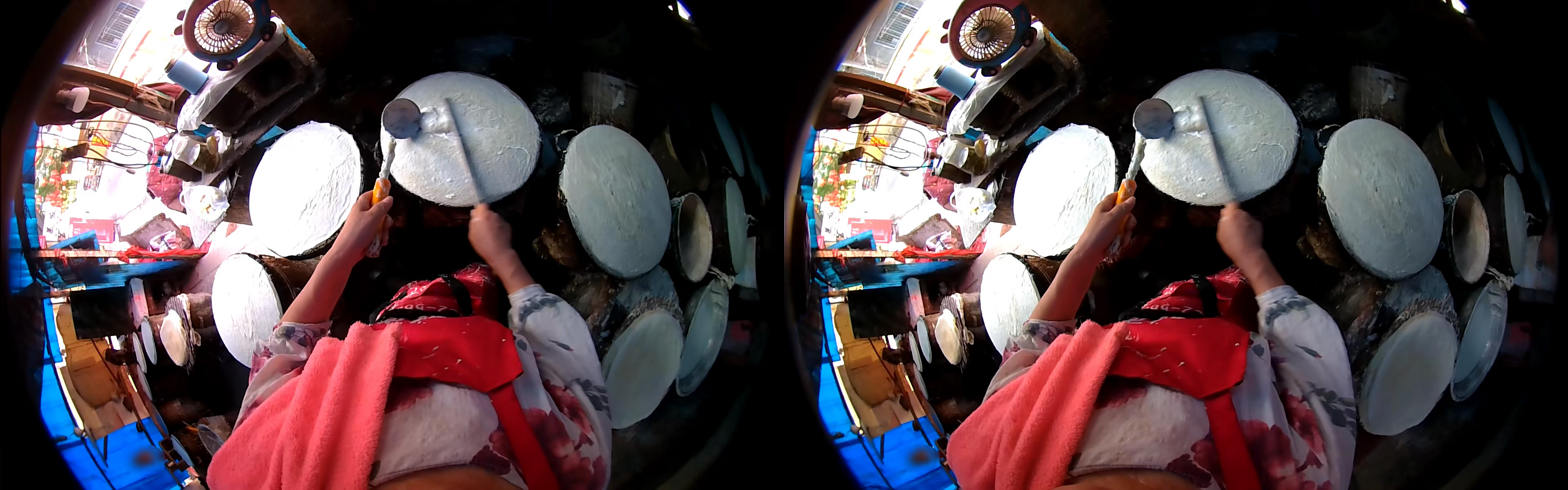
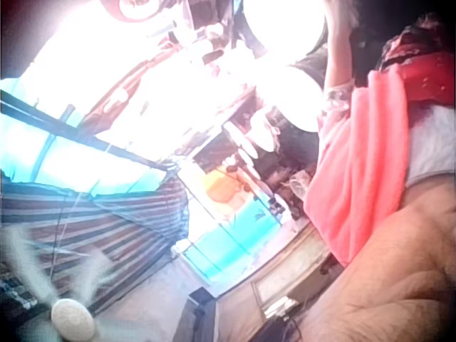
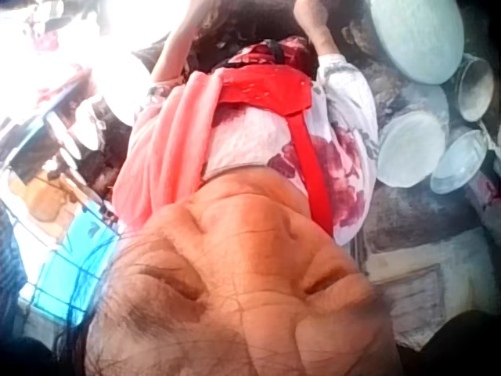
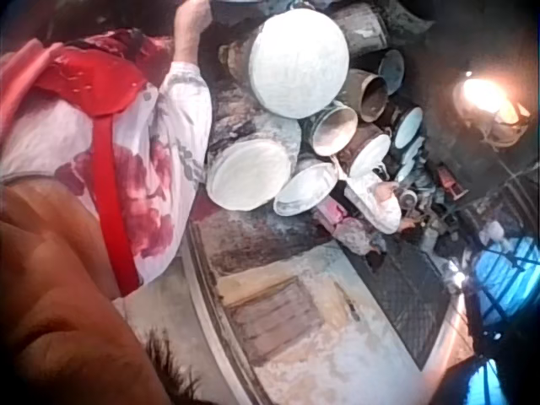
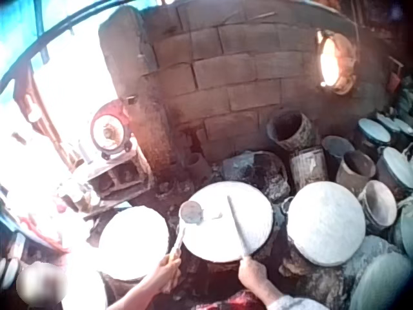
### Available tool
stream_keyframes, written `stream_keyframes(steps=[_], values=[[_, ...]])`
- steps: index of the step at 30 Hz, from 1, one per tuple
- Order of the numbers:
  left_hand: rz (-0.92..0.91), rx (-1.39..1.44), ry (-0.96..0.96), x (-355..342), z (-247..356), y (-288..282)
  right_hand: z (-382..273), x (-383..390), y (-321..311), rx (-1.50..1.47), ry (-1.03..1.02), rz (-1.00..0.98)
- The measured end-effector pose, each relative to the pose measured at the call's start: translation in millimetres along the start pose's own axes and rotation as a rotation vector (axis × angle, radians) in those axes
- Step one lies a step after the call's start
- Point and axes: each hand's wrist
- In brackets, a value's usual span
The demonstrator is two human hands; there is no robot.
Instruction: The person scoops white liquid batter from a large basin and pours it onto several round, heated metal pans. Using a long-handled tool, they spread the batter evenly across the surface of each pan to form thin, round cakes. The person repeatedly cycles through scooping, pouring, spreading, and removing the cooked cakes.
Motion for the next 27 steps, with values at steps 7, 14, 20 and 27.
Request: stream_keyframes(steps=[7, 14, 20, 27], values=[[0.035, 0.196, -0.052, 6.6, -5.9, -4.6, 4.3, -3.8, -24.2, -0.262, 0.03, 0.147], [-0.021, 0.513, -0.119, 12.6, -8.5, 12.0, -30.7, 11.5, 27.2, -0.333, -0.172, -0.002], [-0.03, 0.679, 0.121, 66.0, -22.7, 4.6, -40.3, 21.4, -18.6, -0.48, -0.376, 0.139], [-0.28, 1.148, 0.094, 45.7, -8.7, -8.1, -0.2, -27.5, -61.2, -0.282, -0.251, 0.241]])
Point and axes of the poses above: each hand's wrist, its own x-axis away from the middle knuckle, its own y-axis out of the palm, z = x × y, and after that the axes turned 7 degrees about x, right-handed
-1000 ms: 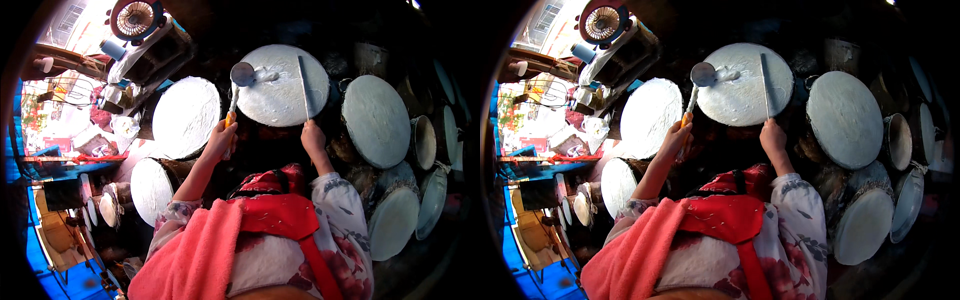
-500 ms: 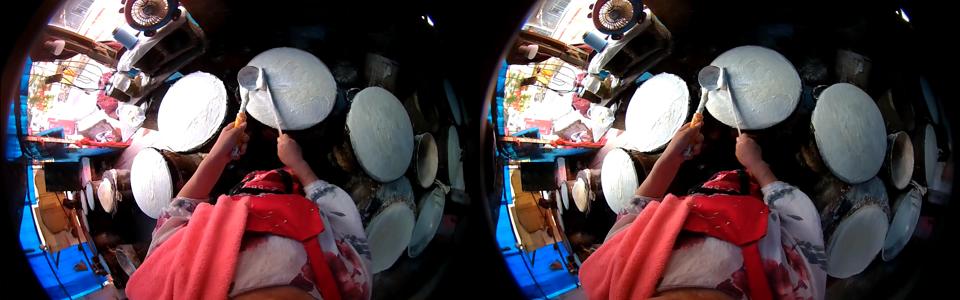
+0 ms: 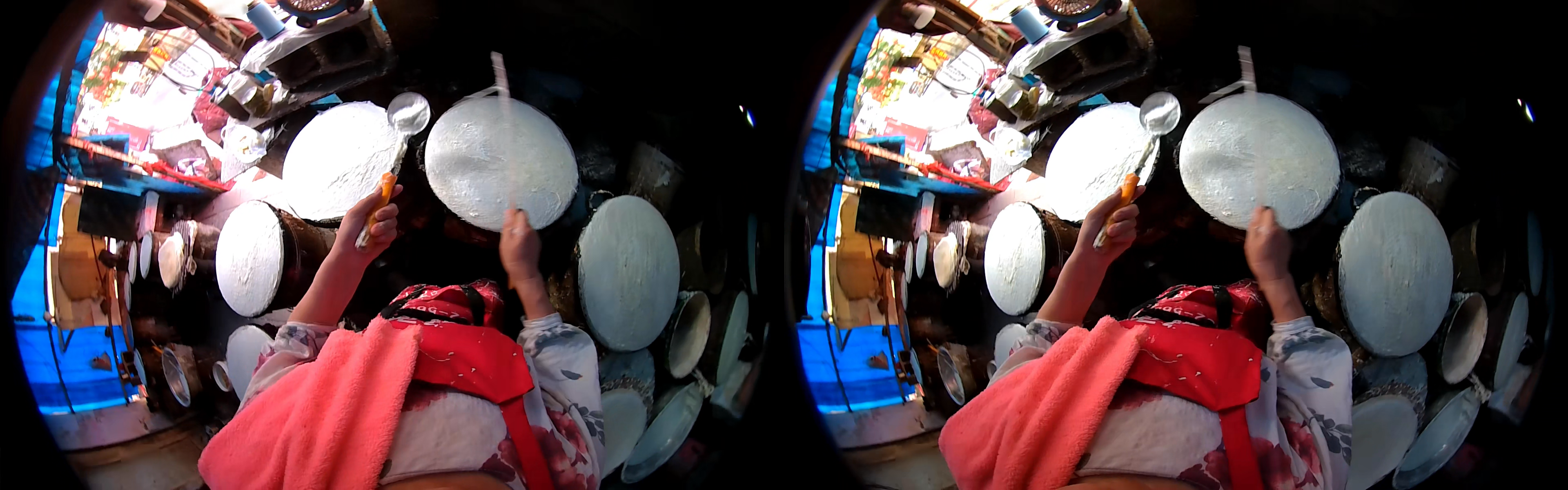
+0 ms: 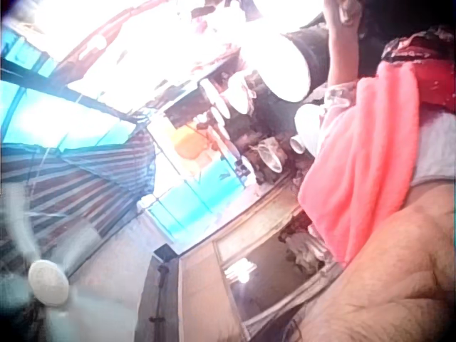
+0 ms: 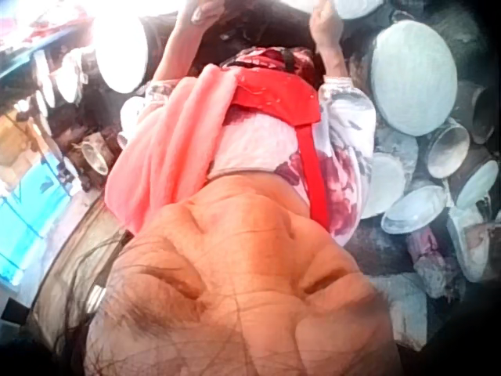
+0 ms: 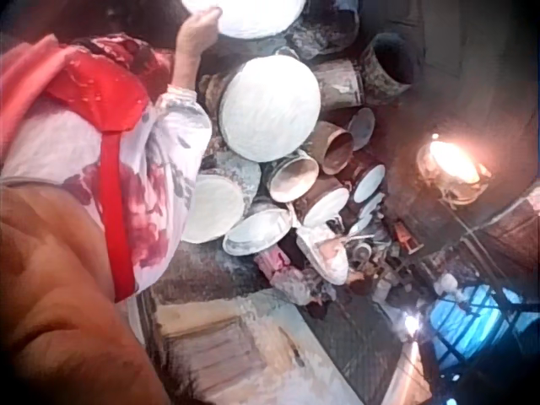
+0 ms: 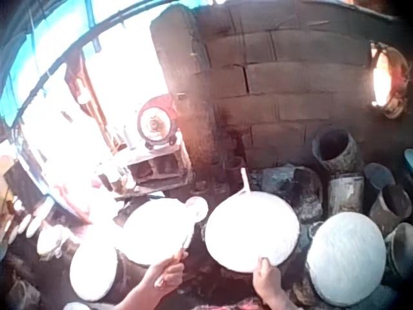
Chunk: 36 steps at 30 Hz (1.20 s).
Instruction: The person scoops white liquid batter from a large basin and pours it onto several round, heated metal pans. Using a long-handled tool, they spread the batter evenly across the surface of each pan to form thin, round cakes. The person repeatedly cycles through scooping, pouring, spreading, and removing the cooked cakes.
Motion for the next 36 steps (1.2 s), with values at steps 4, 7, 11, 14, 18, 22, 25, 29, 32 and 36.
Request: stream_keyframes(steps=[4, 7, 11, 14, 18, 22, 25, 29, 32, 36], values=[[-0.172, 0.179, 0.057, 24.0, -10.5, -0.1, 57.0, -22.5, -1.8, 0.288, 0.055, -0.274], [-0.072, 0.245, 0.116, 55.5, -15.9, 3.2, 27.5, 5.0, 1.7, 0.329, -0.261, -0.576], [0.114, 0.083, 0.222, 111.6, -29.5, -8.7, 48.0, -26.9, -11.4, 0.445, -0.106, -0.469], [0.245, 0.11, 0.266, 143.5, -41.6, -9.9, 89.5, -64.1, -21.9, 0.373, 0.161, -0.248], [0.373, 0.132, 0.266, 178.9, -54.3, -13.6, 33.9, -7.9, -11.9, 0.458, -0.174, -0.553], [0.357, 0.181, 0.228, 211.4, -65.6, -23.9, 41.2, -10.3, -9.3, 0.326, -0.031, -0.337], [0.323, 0.184, 0.174, 227.2, -70.0, -44.7, 68.2, -13.0, -14.7, 0.356, 0.169, -0.266], [0.296, 0.168, 0.094, 256.7, -75.6, -72.6, -20.1, 55.2, -33.6, 0.447, -0.206, -0.662], [0.292, 0.126, 0.046, 281.6, -80.0, -87.9, 20.5, 72.5, -20.2, 0.298, -0.008, -0.315], [0.297, 0.091, 0.019, 309.4, -85.8, -112.8, 1.9, 138.2, -37.0, 0.47, -0.049, -0.446]])
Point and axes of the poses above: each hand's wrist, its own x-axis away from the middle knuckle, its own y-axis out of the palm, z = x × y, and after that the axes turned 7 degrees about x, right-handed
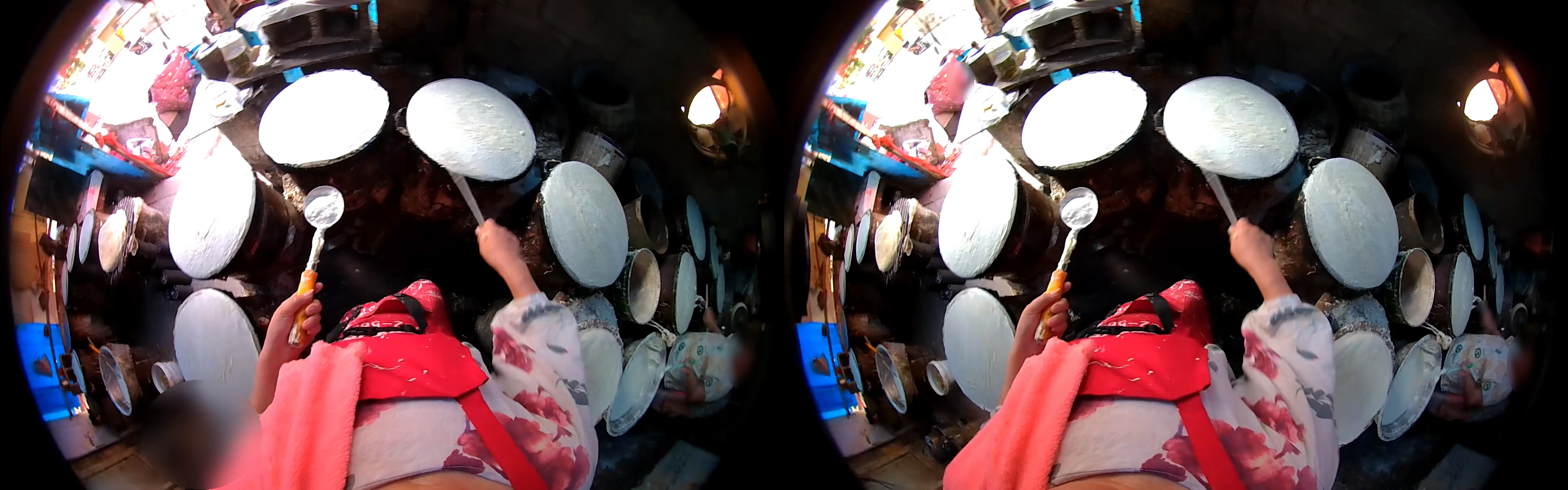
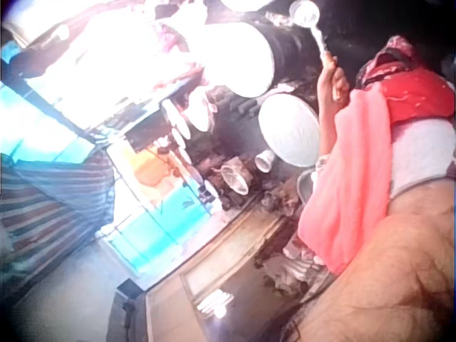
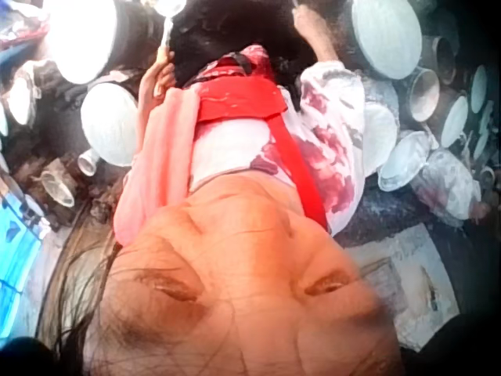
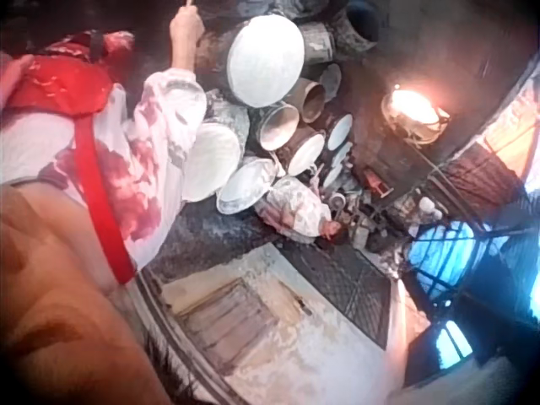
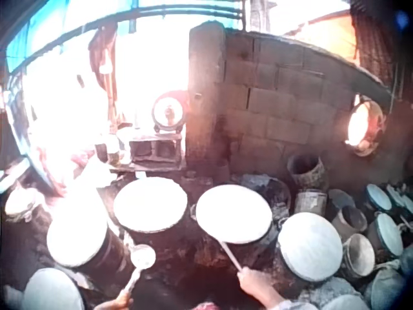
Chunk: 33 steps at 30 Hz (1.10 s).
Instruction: The person scoops white liquid batter from a large basin and pours it onto several round, heated metal pans. Using a long-handled tool, they spread the batter evenly across the surface of each pan to form thin, round cakes. The person repeatedly cycles through scooping, pouring, spreading, and removing the cooked cakes.
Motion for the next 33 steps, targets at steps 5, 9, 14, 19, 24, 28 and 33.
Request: stream_keyframes(steps=[5, 9, 14, 19, 24, 28, 33], values=[[0.015, -0.03, 0.003, 26.9, 0.1, -16.7, -9.0, 56.4, 5.1, -0.273, 0.172, 0.173], [-0.047, 0.067, 0.02, 50.4, 2.2, -27.9, -15.2, 85.5, 27.2, -0.045, 0.069, 0.043], [-0.109, 0.184, 0.015, 56.2, 0.1, -43.2, -15.8, 78.2, 27.8, -0.276, 0.172, 0.271], [-0.096, 0.182, 0.129, 64.2, 0.9, -54.0, -30.9, 49.7, 36.4, -0.121, 0.101, 0.119], [-0.01, 0.096, 0.243, 54.1, 4.8, -38.1, -76.1, -75.6, 52.3, -0.643, -0.158, 0.29], [0.086, 0.098, 0.295, 47.7, 13.4, -9.0, -144.7, -188.5, 20.6, -1.024, -0.059, 0.069], [0.122, 0.106, 0.327, 25.6, 20.4, 11.5, -169.4, -327.7, 50.0, -0.627, 0.178, 0.065]])
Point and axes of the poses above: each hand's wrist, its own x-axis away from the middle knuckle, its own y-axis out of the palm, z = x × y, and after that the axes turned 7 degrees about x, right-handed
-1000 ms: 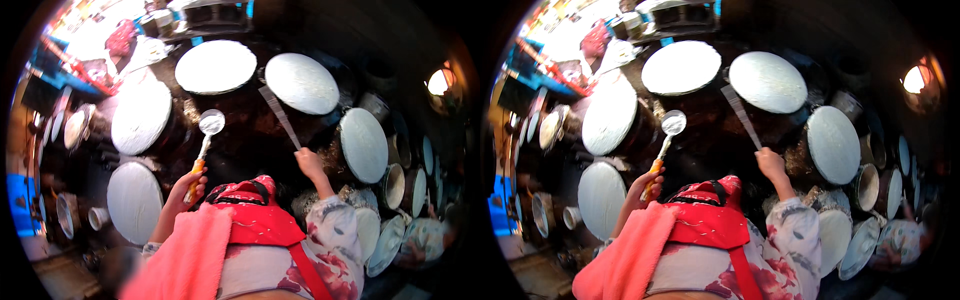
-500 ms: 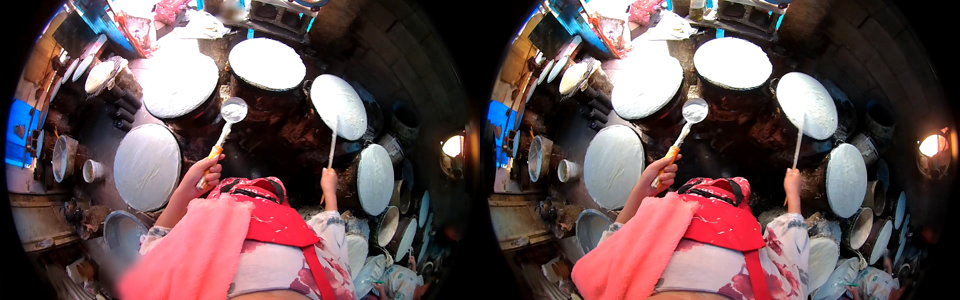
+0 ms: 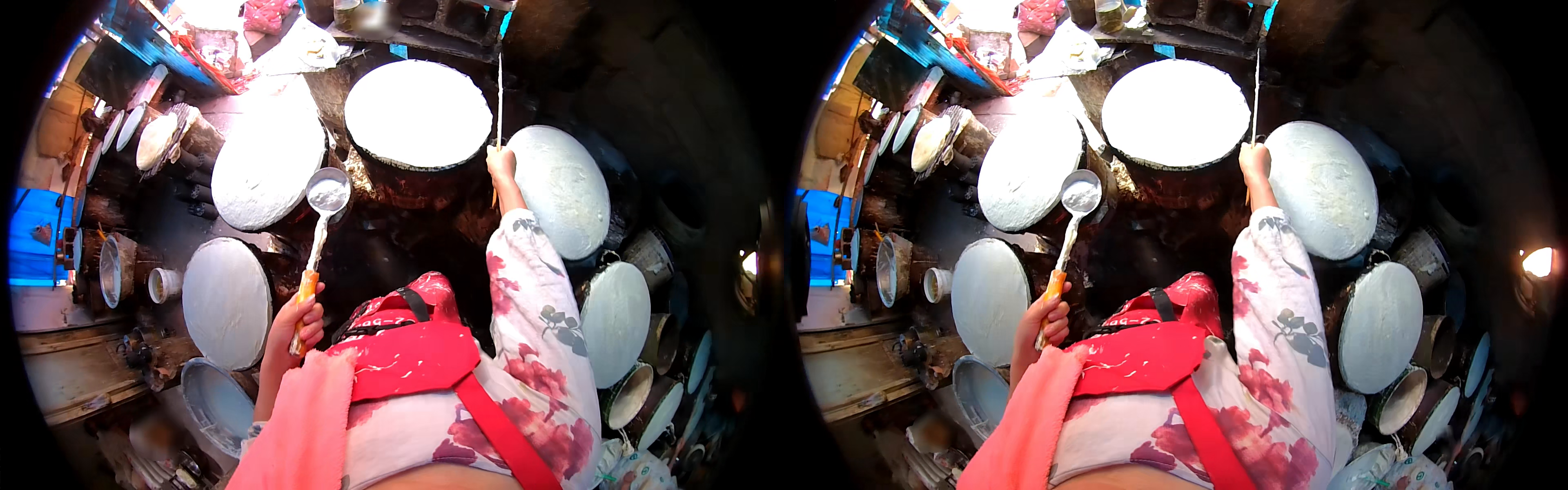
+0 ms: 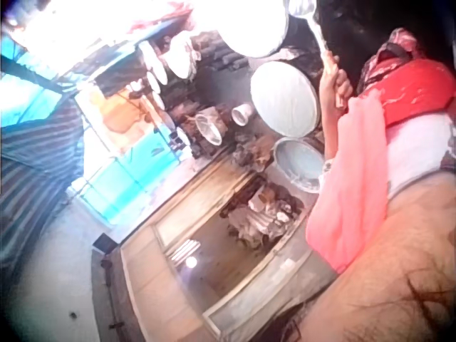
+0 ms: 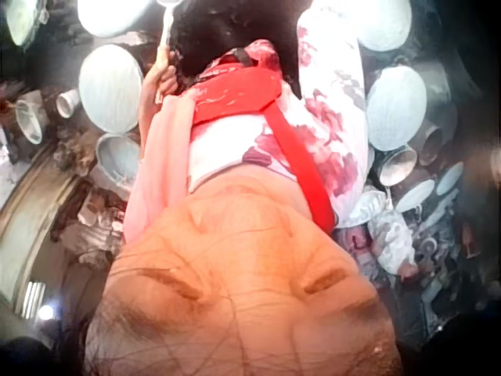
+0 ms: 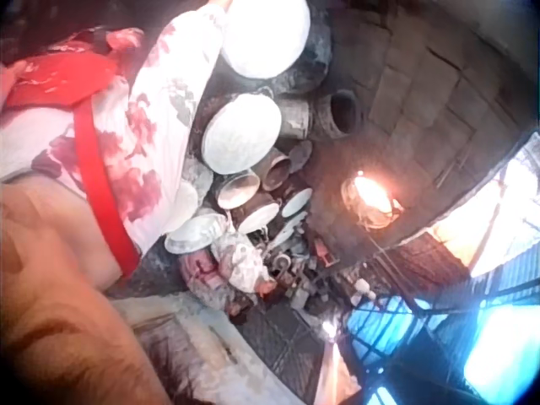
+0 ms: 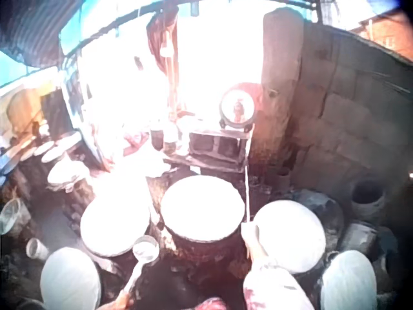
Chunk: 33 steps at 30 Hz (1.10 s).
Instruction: The person scoops white liquid batter from a large basin and pours it onto several round, heated metal pans. Using a long-handled tool, they spread the batter evenly across the surface of each pan to form thin, round cakes. The person repeatedly cycles through scooping, pouring, spreading, and removing the cooked cakes.
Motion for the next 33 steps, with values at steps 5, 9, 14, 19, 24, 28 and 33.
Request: stream_keyframes(steps=[5, 9, 14, 19, 24, 28, 33], values=[[0.059, 0.01, 0.073, -4.7, -4.4, 14.6, -34.6, -27.0, 20.0, 0.211, -0.037, -0.072], [0.094, 0.028, 0.103, -8.6, -6.9, 19.3, -38.8, -30.2, 27.9, 0.202, -0.126, 0.001], [0.088, 0.032, 0.122, -7.5, -3.2, 12.5, -88.3, -5.4, 19.0, 0.006, -0.333, 0.117], [0.061, 0.005, 0.145, 4.3, 13.3, -3.2, -166.6, 39.0, 10.7, -0.383, -0.664, 0.225], [0.036, -0.048, 0.157, 14.0, 44.4, -18.5, -199.1, 95.6, -21.7, -0.88, -0.523, 0.083], [0.01, -0.19, 0.102, 5.3, 64.3, -15.6, -126.4, 141.9, -87.4, -1.046, -0.334, 0.187], [-0.137, -0.268, -0.064, -15.5, 71.1, -44.2, 2.7, 266.2, -186.1, -1.024, -0.162, 0.351]])
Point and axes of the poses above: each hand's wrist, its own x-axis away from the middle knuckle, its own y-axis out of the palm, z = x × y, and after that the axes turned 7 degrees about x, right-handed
